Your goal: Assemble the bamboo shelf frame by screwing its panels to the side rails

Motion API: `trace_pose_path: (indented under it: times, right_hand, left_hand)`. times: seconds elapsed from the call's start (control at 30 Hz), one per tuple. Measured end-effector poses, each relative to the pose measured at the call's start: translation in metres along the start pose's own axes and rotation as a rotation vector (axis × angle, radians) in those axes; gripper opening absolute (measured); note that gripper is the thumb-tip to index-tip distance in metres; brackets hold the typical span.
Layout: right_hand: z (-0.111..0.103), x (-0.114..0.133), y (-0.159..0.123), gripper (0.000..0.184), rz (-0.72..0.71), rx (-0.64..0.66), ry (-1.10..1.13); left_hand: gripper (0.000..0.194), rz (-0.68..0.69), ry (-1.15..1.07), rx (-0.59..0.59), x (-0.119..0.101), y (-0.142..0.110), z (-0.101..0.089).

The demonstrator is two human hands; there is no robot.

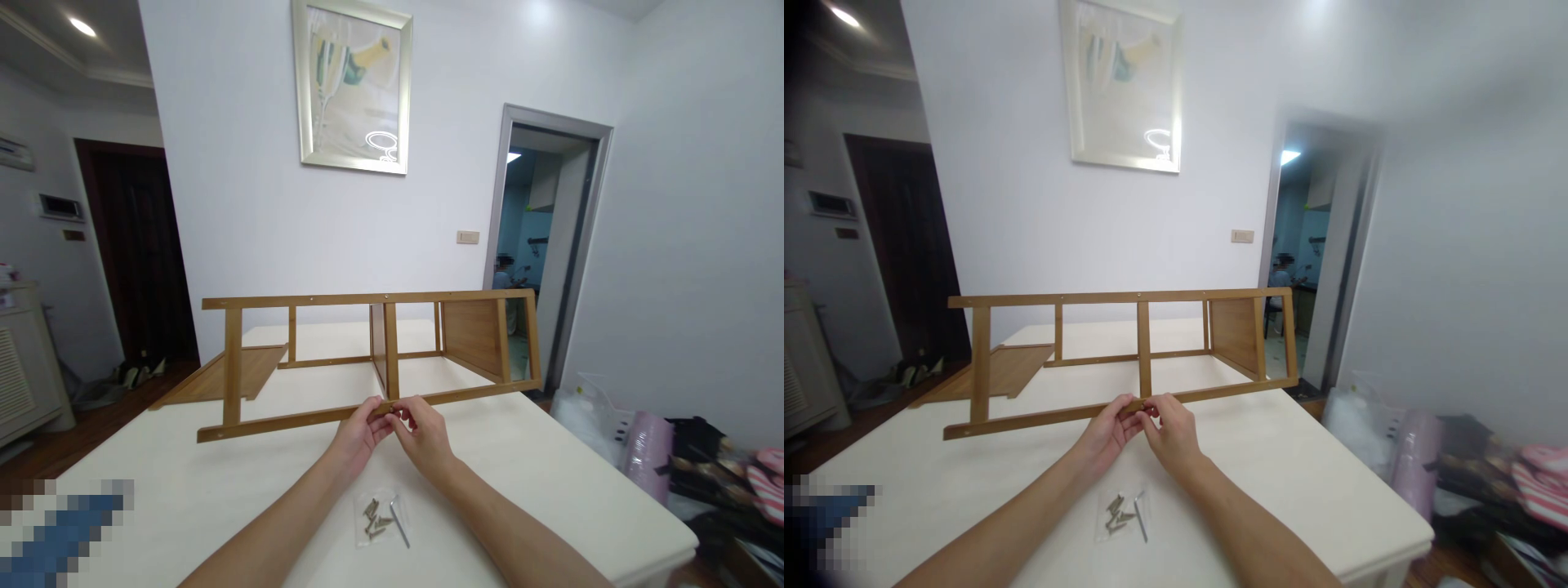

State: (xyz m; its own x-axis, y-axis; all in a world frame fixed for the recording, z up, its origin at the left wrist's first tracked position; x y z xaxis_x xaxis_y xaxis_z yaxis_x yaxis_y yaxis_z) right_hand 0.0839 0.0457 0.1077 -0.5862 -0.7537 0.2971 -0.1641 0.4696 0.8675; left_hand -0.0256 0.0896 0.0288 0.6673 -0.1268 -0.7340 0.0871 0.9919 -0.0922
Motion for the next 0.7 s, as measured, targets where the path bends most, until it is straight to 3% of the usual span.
trace_pose_path:
  times: [0.27, 0.7]
  right_hand:
    - [0.0011, 0.0056, -0.0002, 0.021, -0.047, 0.020, 0.071]
    - [0.0008, -0.0020, -0.0001, 0.005, 0.001, -0.002, -0.001]
  left_hand:
    - [0.004, -0.010, -0.021, -0.009, 0.0013, 0.0017, -0.0004]
    - [0.007, -0.007, -0.006, -0.011, 0.0008, -0.0001, -0.0009]
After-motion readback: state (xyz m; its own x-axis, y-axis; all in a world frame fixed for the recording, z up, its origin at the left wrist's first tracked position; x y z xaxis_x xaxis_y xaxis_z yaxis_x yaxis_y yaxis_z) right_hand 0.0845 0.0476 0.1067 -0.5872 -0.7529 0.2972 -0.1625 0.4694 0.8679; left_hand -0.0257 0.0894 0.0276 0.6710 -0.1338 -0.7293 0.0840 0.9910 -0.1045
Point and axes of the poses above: each hand's wrist, its own y-axis towards the middle knuckle, its own z-axis out of the palm, x = y × z, the point moved 10 cm from there along y, towards the middle knuckle, and after that the axes turned 3 degrees about -x, right-handed, at the moved point
